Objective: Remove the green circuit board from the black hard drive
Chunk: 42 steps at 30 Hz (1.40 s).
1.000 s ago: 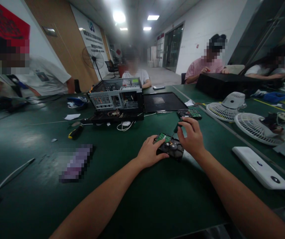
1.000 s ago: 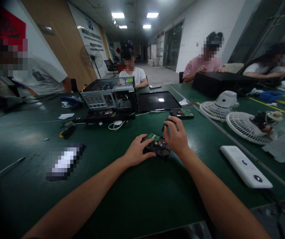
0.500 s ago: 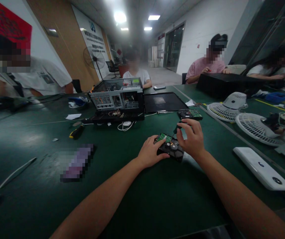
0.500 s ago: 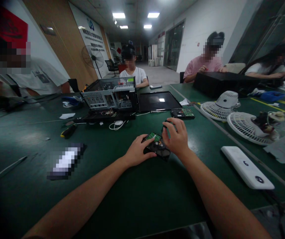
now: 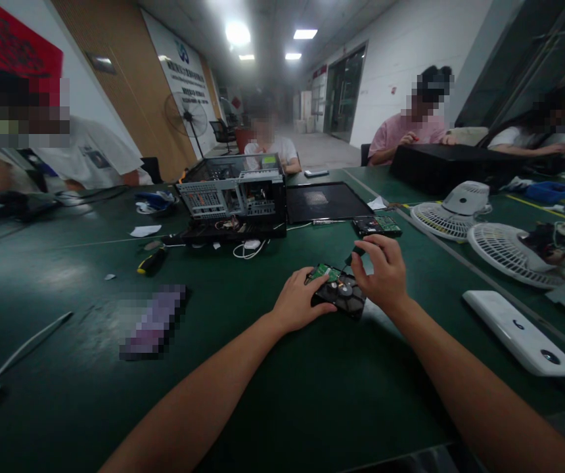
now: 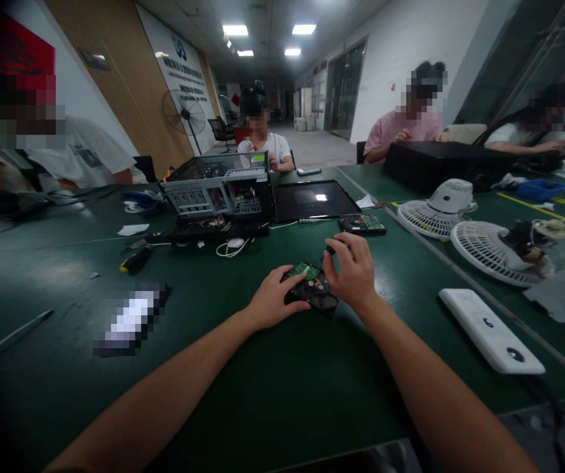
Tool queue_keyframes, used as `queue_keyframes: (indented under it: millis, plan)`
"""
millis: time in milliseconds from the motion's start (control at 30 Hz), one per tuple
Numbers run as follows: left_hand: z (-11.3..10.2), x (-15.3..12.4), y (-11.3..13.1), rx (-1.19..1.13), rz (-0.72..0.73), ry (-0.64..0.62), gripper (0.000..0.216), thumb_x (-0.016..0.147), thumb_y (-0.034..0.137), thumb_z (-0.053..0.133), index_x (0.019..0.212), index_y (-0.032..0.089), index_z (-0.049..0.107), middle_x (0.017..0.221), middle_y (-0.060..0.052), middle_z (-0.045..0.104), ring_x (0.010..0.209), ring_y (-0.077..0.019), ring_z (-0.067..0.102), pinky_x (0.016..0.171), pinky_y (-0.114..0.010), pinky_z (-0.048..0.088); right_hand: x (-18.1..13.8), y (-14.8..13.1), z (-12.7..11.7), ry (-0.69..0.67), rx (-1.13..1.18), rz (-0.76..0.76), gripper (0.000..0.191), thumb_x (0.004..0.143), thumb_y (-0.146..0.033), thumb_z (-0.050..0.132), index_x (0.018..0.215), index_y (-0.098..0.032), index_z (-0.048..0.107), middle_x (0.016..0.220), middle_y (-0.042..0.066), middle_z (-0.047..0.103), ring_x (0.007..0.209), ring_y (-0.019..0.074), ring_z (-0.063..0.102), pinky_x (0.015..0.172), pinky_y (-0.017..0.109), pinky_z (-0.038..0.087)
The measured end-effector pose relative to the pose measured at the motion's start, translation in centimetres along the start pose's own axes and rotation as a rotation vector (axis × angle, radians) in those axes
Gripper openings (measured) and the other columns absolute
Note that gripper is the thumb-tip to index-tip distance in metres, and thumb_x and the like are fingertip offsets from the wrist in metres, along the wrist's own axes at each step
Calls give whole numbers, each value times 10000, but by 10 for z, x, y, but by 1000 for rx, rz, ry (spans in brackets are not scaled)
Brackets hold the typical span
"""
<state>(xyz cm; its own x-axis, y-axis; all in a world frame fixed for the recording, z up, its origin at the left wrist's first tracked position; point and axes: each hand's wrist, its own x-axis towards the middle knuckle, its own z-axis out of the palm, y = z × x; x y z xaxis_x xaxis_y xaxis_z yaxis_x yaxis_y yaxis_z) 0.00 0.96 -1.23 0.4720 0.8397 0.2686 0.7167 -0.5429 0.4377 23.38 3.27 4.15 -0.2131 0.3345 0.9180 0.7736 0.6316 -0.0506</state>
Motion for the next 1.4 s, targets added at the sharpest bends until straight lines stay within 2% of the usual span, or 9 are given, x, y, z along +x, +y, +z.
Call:
queue_keyframes:
  millis: [200, 433, 500, 600, 700, 800, 967, 1133, 1400]
  plan:
    - [-1, 0, 0, -7, -2, -5, 795, 826, 714, 677, 1495, 320, 508, 1566, -118, 376, 1421, -377, 390, 1157, -559, 378, 2, -3, -1, -5, 65, 20, 463, 889, -170, 650, 1340, -242, 570, 1215, 131, 626, 1142, 304, 612, 979, 519, 545]
    - [-4, 0, 4, -30, -28, 2, 783, 871, 754, 574, 1486, 272, 511, 1551, -131, 424, 1414, -368, 412, 1150, -553, 392, 0, -2, 2, 17, 51, 26, 400, 900, -218, 688, 1285, -248, 581, 1185, 121, 627, 1114, 287, 621, 970, 499, 557]
    - [-4, 1, 4, -61, -45, 37, 714, 942, 687, 520, 1487, 228, 494, 1511, -136, 486, 1393, -336, 447, 1158, -526, 395, 1, -3, 1, 13, 66, 33, 397, 904, -218, 678, 1288, -245, 579, 1190, 123, 626, 1124, 286, 621, 979, 497, 556]
    - [-2, 5, 1, -142, -80, 109, 507, 1046, 485, 416, 1446, 189, 515, 1428, -115, 583, 1341, -271, 513, 1162, -463, 410, 2, -4, 1, 1, 103, 32, 416, 913, -186, 637, 1319, -240, 568, 1231, 130, 621, 1173, 291, 609, 1008, 506, 544]
    - [-1, 7, -4, -209, -126, 160, 394, 1054, 317, 389, 1379, 198, 577, 1348, -84, 652, 1279, -236, 568, 1127, -428, 455, 1, -6, 2, -2, 101, 21, 429, 918, -172, 616, 1337, -246, 567, 1235, 131, 614, 1173, 295, 604, 1001, 517, 546]
    - [-1, 8, -7, -222, -157, 196, 371, 1026, 222, 404, 1310, 212, 641, 1277, -69, 693, 1232, -227, 600, 1094, -415, 487, 0, -6, 3, 8, 73, 19, 439, 913, -181, 637, 1341, -256, 575, 1197, 127, 605, 1137, 294, 607, 967, 514, 558]
    - [-1, 8, -7, -220, -172, 223, 368, 997, 167, 433, 1264, 220, 680, 1233, -58, 716, 1199, -222, 621, 1082, -415, 500, 0, -7, 2, 17, 55, 32, 455, 895, -180, 671, 1336, -249, 586, 1190, 131, 581, 1110, 285, 601, 912, 479, 578]
    - [-1, 8, -8, -228, -178, 223, 371, 988, 145, 443, 1259, 218, 685, 1227, -57, 719, 1189, -218, 627, 1068, -408, 509, 1, -8, 1, 4, 80, 36, 476, 905, -147, 638, 1361, -261, 563, 1223, 128, 587, 1161, 287, 582, 982, 500, 549]
    - [-2, 8, -9, -237, -192, 203, 394, 990, 120, 424, 1271, 206, 686, 1231, -70, 712, 1175, -216, 634, 1056, -399, 513, -1, -4, 4, 16, 16, 27, 458, 907, -209, 680, 1349, -250, 568, 1164, 121, 592, 1086, 279, 601, 926, 475, 564]
